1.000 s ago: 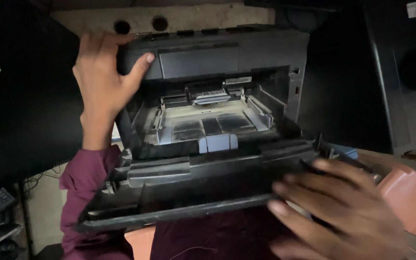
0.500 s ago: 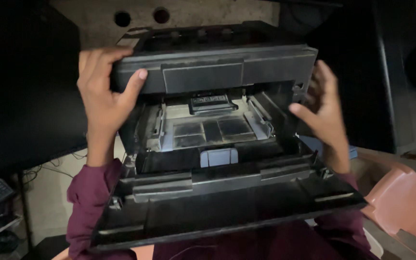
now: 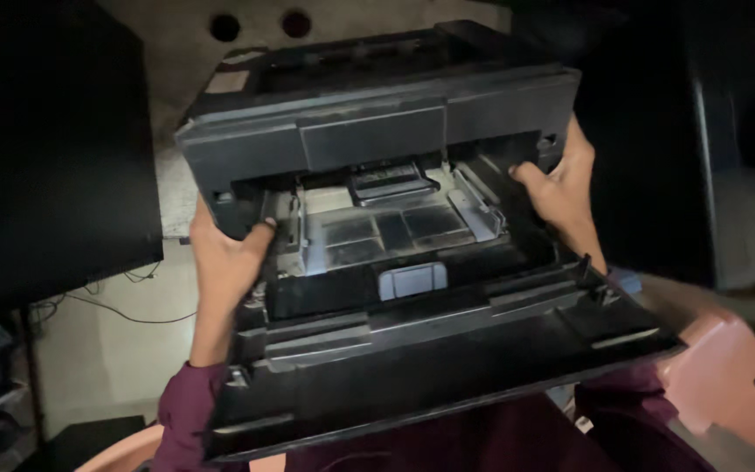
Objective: The person opens a Samsung printer, removes the toner cartridge, and uses a screwdriver to work on the cartridge. The person then places the cartridge back into the printer and closes the lid.
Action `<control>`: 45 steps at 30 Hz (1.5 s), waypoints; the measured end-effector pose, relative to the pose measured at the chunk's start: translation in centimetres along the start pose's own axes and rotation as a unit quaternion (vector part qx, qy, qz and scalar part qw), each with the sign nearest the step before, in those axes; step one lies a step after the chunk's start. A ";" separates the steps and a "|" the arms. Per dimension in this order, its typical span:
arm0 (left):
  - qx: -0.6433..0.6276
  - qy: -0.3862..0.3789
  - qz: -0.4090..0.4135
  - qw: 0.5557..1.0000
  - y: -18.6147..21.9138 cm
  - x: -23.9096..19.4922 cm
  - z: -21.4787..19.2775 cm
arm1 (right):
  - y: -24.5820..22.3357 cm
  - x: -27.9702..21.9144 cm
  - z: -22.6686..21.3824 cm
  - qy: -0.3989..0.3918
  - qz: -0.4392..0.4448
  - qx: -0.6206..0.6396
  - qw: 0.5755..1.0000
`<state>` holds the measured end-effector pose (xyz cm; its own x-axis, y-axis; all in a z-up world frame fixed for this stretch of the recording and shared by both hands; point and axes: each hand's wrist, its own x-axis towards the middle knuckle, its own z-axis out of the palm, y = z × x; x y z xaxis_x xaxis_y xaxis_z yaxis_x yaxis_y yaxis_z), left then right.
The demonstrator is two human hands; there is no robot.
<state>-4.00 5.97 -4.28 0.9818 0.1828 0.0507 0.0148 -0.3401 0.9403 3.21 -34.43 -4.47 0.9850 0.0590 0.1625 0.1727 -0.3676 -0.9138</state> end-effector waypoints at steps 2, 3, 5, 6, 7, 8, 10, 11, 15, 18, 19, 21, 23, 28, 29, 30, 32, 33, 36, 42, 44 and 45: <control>-0.016 0.021 -0.008 1.000 -1.2 -0.9 0.6 | 0.2 1.3 -0.3 -0.017 -0.025 0.008 1.000; -0.020 0.033 -0.013 0.999 -1.6 -1.4 1.0 | 0.5 1.7 -0.5 -0.025 -0.034 0.017 0.999; -0.022 0.045 -0.030 0.998 -1.9 -2.7 1.8 | 1.2 1.8 -1.0 -0.036 -0.038 0.019 0.998; -0.020 0.045 -0.038 0.998 -1.9 -3.1 2.0 | 1.6 1.7 -1.2 -0.036 -0.038 0.011 0.999; -0.017 0.046 -0.047 0.998 -1.9 -3.5 2.0 | 2.0 1.5 -1.3 -0.037 -0.038 0.002 0.999; -0.024 0.040 -0.048 0.998 -2.0 -3.5 1.9 | 2.3 1.0 -1.2 -0.027 -0.060 -0.012 0.998; -0.037 0.029 -0.050 0.998 -2.3 -3.6 1.7 | 2.9 -0.6 -0.8 -0.007 -0.103 -0.040 0.994; -0.051 0.023 -0.043 0.997 -2.7 -3.3 1.5 | 3.3 -1.2 -0.5 0.008 -0.093 -0.034 0.995; -0.093 -0.022 0.006 0.995 -5.3 -0.9 1.2 | 4.6 -4.7 1.3 0.087 -0.068 -0.016 0.994; -0.065 -0.034 0.014 0.997 -7.3 2.0 1.6 | 5.2 -5.2 3.0 0.124 -0.074 0.006 0.990; -0.049 -0.036 0.008 0.998 -7.8 2.8 1.8 | 5.4 -5.0 3.4 0.132 -0.075 0.012 0.988; -0.057 -0.032 0.051 0.997 -8.6 4.7 2.4 | 5.8 -3.7 3.7 0.144 -0.073 0.007 0.987; -0.044 -0.017 0.072 0.996 -9.3 6.0 2.7 | 6.4 -1.9 4.1 0.139 -0.092 -0.007 0.986; 0.017 0.010 0.038 0.999 -10.9 7.3 2.6 | 8.5 -0.7 5.7 0.140 -0.138 -0.106 0.975; 0.011 0.012 0.035 0.999 -11.1 7.7 2.7 | 9.1 -0.3 5.9 0.141 -0.143 -0.089 0.976; 0.008 0.013 0.028 1.000 -11.5 7.5 2.6 | 9.7 -0.5 6.5 0.140 -0.142 -0.070 0.977; 0.007 0.015 0.019 1.000 -12.7 6.6 2.4 | 11.2 -1.4 7.3 0.138 -0.123 -0.043 0.982; 0.009 0.017 0.019 1.000 -13.4 5.8 2.4 | 11.9 -2.0 7.5 0.136 -0.105 -0.036 0.985; -0.001 0.033 0.032 0.999 -15.1 5.5 2.9 | 13.1 -2.7 8.2 0.198 -0.186 -0.158 0.949; -0.009 0.069 -0.033 0.997 -17.4 2.2 3.8 | 14.1 -4.2 7.6 0.121 -0.084 -0.044 0.988; 0.015 0.074 -0.060 0.995 -18.2 1.3 3.6 | 14.4 -4.3 8.0 0.106 -0.077 -0.043 0.990; 0.024 0.075 -0.062 0.995 -18.6 0.8 3.3 | 14.5 -4.3 8.2 0.094 -0.066 -0.042 0.992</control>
<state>-2.85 9.39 -22.80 0.9327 0.3604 -0.0114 0.1460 -0.3488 0.9258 1.56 -32.38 -21.50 0.9341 -0.0604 0.3519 0.2904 -0.4451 -0.8471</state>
